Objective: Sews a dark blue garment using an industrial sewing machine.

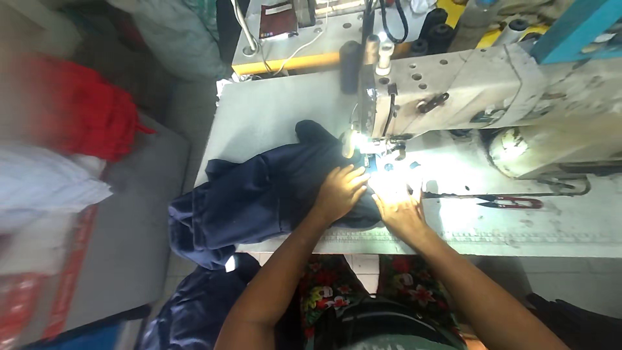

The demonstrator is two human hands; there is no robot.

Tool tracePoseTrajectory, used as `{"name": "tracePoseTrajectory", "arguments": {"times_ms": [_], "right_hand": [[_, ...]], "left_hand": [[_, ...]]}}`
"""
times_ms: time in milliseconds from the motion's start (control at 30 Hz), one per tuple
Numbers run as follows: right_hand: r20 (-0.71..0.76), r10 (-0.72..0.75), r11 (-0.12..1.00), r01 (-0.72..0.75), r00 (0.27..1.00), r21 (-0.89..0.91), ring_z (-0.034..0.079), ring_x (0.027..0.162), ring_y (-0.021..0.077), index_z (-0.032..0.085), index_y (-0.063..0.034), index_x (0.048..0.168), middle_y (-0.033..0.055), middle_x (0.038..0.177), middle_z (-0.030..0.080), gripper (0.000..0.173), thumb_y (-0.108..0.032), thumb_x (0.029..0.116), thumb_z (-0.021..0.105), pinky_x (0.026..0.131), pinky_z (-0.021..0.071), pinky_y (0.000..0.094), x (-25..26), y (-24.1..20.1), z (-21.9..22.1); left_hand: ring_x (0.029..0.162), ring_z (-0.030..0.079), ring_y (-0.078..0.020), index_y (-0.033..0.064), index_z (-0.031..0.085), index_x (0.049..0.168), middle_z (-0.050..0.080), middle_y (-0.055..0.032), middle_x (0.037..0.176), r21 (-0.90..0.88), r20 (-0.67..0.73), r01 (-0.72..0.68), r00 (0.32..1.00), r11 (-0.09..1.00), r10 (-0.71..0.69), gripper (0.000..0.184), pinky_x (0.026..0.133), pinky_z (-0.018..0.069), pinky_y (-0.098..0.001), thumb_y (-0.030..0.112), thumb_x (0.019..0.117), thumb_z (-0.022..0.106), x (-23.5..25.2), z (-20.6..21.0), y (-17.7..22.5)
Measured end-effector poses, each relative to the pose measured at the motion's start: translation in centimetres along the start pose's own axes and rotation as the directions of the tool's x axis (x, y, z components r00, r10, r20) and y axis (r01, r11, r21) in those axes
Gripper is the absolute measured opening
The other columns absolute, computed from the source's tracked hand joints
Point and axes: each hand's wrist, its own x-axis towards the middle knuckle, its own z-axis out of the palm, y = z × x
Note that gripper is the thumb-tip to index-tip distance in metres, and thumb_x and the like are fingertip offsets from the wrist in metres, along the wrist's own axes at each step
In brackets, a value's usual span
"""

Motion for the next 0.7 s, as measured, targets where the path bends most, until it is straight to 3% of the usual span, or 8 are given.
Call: {"name": "tracePoseTrajectory", "arguments": {"times_ms": [700], "right_hand": [[-0.02,0.011,1.0,-0.011,1.0,0.005,0.047,0.143,0.041,0.066,-0.0121,0.137,0.0086,0.146,0.061,0.037,-0.021,0.1051,0.05,0.111,0.0222,0.0783,-0.06,0.0,0.12]], "left_hand": [[0.13,0.061,-0.0344,0.0099,0.075,0.124,0.069,-0.01,0.135,-0.042,-0.009,-0.012,1.0,0.999,0.011,0.031,0.109,0.0435,-0.0578,0.023,0.1036,0.054,0.04,0.11,-0.11]]}}
